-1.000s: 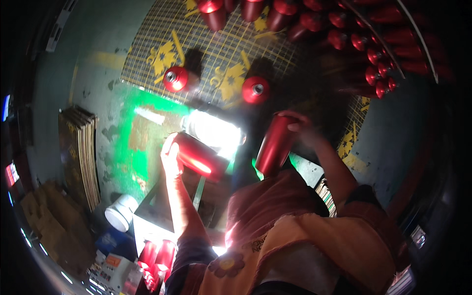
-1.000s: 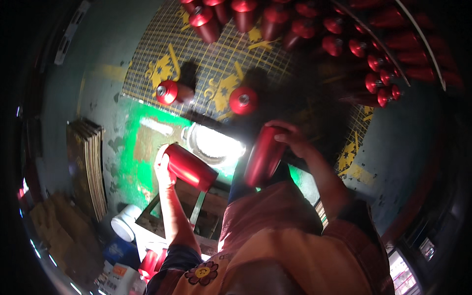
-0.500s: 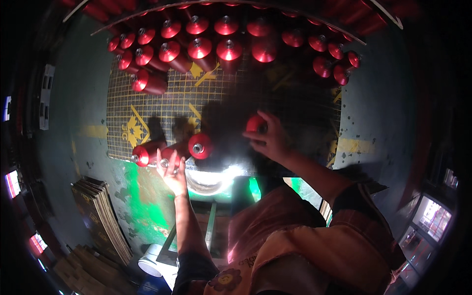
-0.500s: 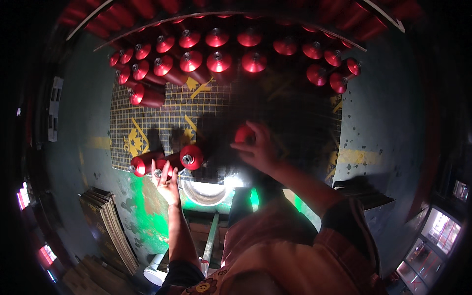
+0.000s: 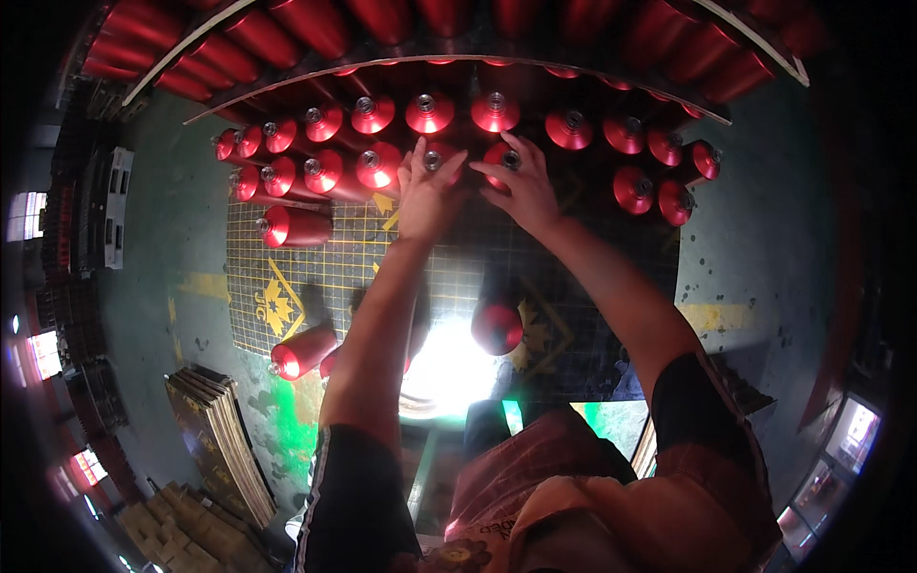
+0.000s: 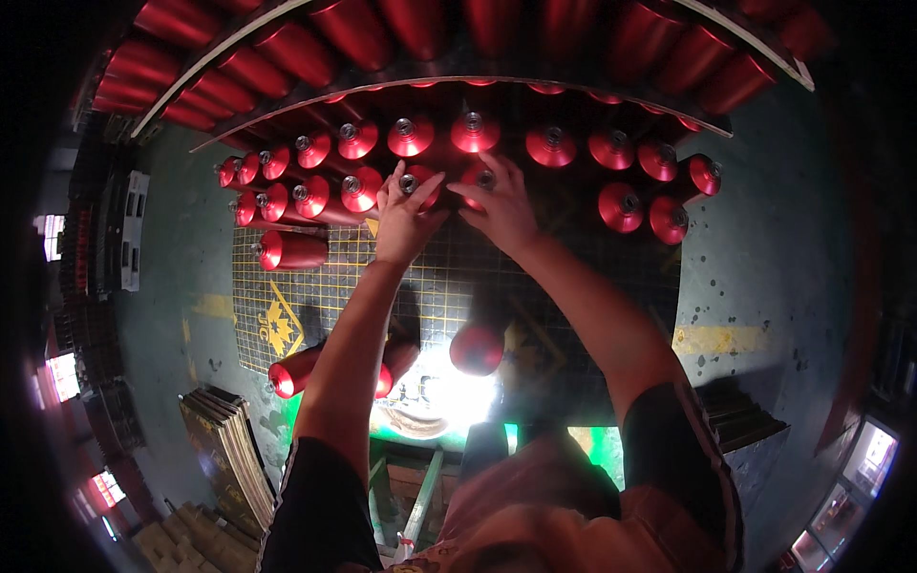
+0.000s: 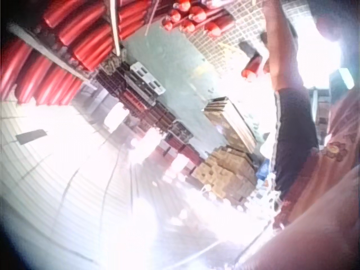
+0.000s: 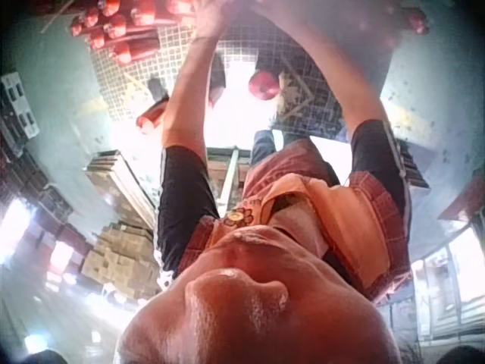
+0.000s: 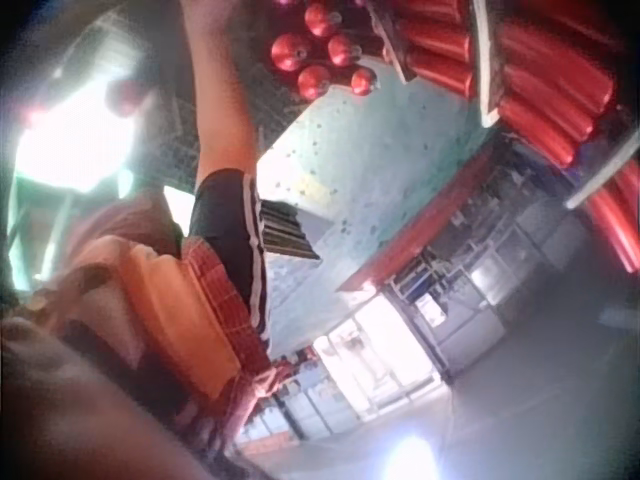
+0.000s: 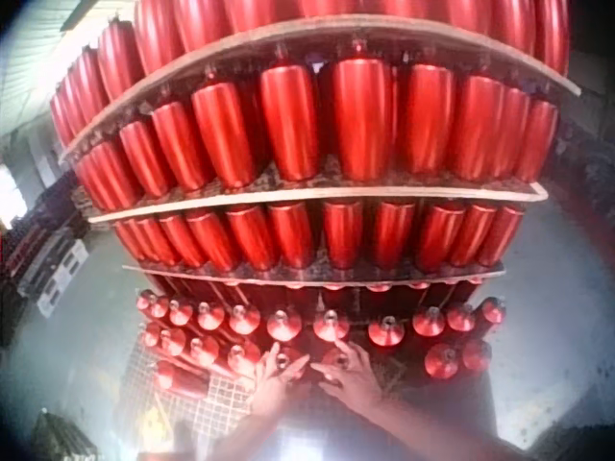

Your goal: The person repeatedly picks up red spray cans from a wire rack and places them onto a metal tray with circular indentations. The person handles the cans one at a time, moving them between the rack and the tray in a repetitive cycle.

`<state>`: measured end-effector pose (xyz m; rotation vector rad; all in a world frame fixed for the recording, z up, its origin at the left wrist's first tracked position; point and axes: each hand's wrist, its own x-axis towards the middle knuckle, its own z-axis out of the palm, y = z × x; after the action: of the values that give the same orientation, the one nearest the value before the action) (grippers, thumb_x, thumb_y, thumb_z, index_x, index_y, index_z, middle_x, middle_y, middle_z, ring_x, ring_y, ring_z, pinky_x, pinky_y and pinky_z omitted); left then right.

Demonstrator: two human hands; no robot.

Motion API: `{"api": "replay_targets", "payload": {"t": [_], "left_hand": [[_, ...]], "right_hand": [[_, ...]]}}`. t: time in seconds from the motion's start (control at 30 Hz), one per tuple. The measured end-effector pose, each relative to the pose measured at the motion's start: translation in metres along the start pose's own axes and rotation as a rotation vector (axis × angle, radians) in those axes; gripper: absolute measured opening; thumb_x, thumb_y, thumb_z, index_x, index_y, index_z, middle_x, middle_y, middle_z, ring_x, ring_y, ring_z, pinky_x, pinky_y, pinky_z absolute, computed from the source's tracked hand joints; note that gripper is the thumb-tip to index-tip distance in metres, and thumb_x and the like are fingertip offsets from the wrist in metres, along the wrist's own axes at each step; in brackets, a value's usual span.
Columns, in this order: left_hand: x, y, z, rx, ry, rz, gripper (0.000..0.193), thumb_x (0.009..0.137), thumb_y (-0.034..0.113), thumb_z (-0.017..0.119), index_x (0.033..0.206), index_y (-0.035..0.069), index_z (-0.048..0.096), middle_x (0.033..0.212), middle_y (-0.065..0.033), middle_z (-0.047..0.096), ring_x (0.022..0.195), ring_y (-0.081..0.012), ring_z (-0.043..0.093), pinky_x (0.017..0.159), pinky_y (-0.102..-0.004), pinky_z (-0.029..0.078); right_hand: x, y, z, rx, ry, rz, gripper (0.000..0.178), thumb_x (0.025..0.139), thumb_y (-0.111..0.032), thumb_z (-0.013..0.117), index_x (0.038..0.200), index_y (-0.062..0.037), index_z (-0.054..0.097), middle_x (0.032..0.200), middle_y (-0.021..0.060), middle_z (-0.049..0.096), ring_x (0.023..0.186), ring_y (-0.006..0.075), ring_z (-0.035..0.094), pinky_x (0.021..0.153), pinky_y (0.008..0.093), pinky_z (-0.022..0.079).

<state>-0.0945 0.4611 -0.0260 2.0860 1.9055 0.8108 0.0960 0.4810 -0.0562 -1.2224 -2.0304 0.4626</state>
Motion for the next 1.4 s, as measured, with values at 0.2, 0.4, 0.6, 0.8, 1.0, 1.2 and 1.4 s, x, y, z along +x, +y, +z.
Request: {"api": "replay_targets", "payload": {"t": [0.2,0.4,0.6,0.8,1.0,1.2,1.4], "left_hand": [[0.009,0.007,0.013,0.021,0.040,-0.097,0.053,0.070,0.021,0.084,0.120,0.032,0.070,0.149,-0.0098,0.040,0.123,-0.0357,0.046,0.102,-0.0435,0.044],[-0.066,0.028,-0.119,-0.145,0.174,0.013,0.053,0.068,0.009,0.085,0.119,0.015,0.070,0.138,-0.0131,0.054,0.119,-0.0326,0.054,0.102,-0.0399,0.044],[-0.249,-0.001,-0.268,-1.085,0.405,-0.482,0.060,0.080,0.023,0.078,0.131,-0.002,0.055,0.132,-0.0175,0.057,0.121,-0.0305,0.057,0.105,-0.0443,0.045],[-0.449,-0.037,-0.258,-0.757,0.115,-0.733,0.044,0.094,0.029,0.061,0.127,0.000,0.057,0.112,-0.0152,0.067,0.097,-0.0233,0.066,0.087,-0.0353,0.054],[-0.587,-0.088,-0.202,-2.006,0.320,-1.515,0.048,0.101,0.047,0.038,0.129,0.011,0.052,0.107,-0.0219,0.065,0.076,-0.0372,0.067,0.064,-0.0462,0.059],[-0.665,-0.135,-0.162,-2.262,0.417,-1.149,0.052,0.098,0.054,0.043,0.135,0.018,0.049,0.122,-0.0287,0.055,0.088,-0.0463,0.061,0.060,-0.0452,0.058],[-0.699,-0.166,-0.145,-2.604,0.502,-1.110,0.054,0.098,0.054,0.044,0.132,0.012,0.052,0.119,-0.0268,0.054,0.090,-0.0443,0.057,0.059,-0.0409,0.055]], "right_hand": [[-0.001,0.012,-0.014,0.095,0.038,0.012,0.048,0.071,-0.015,0.081,0.115,-0.0336,0.072,0.143,0.0071,0.044,0.129,0.0323,0.044,0.105,0.0416,0.044],[-0.008,-0.021,-0.131,0.161,0.073,-0.053,0.048,0.070,-0.011,0.081,0.116,-0.0233,0.072,0.140,0.0086,0.048,0.127,0.0291,0.046,0.105,0.0393,0.042],[-0.054,-0.115,-0.199,0.981,-0.138,0.160,0.046,0.080,-0.013,0.071,0.123,-0.0022,0.062,0.138,0.0181,0.053,0.126,0.0292,0.052,0.107,0.0410,0.042],[-0.194,-0.236,-0.068,1.875,-0.770,0.821,0.048,0.090,-0.026,0.062,0.130,0.0001,0.054,0.128,0.0185,0.059,0.114,0.0287,0.061,0.100,0.0432,0.048],[-0.350,-0.278,0.090,2.137,-1.092,1.170,0.043,0.099,-0.025,0.055,0.135,-0.0019,0.050,0.123,0.0154,0.060,0.109,0.0256,0.061,0.098,0.0397,0.049],[-0.407,-0.293,0.177,1.838,-1.145,1.030,0.044,0.099,-0.022,0.056,0.138,-0.0020,0.048,0.130,0.0135,0.057,0.117,0.0231,0.058,0.100,0.0367,0.048],[-0.418,-0.337,0.205,1.779,-0.858,0.940,0.044,0.098,-0.027,0.058,0.134,-0.0043,0.050,0.125,0.0153,0.060,0.116,0.0243,0.058,0.101,0.0416,0.048]]}}
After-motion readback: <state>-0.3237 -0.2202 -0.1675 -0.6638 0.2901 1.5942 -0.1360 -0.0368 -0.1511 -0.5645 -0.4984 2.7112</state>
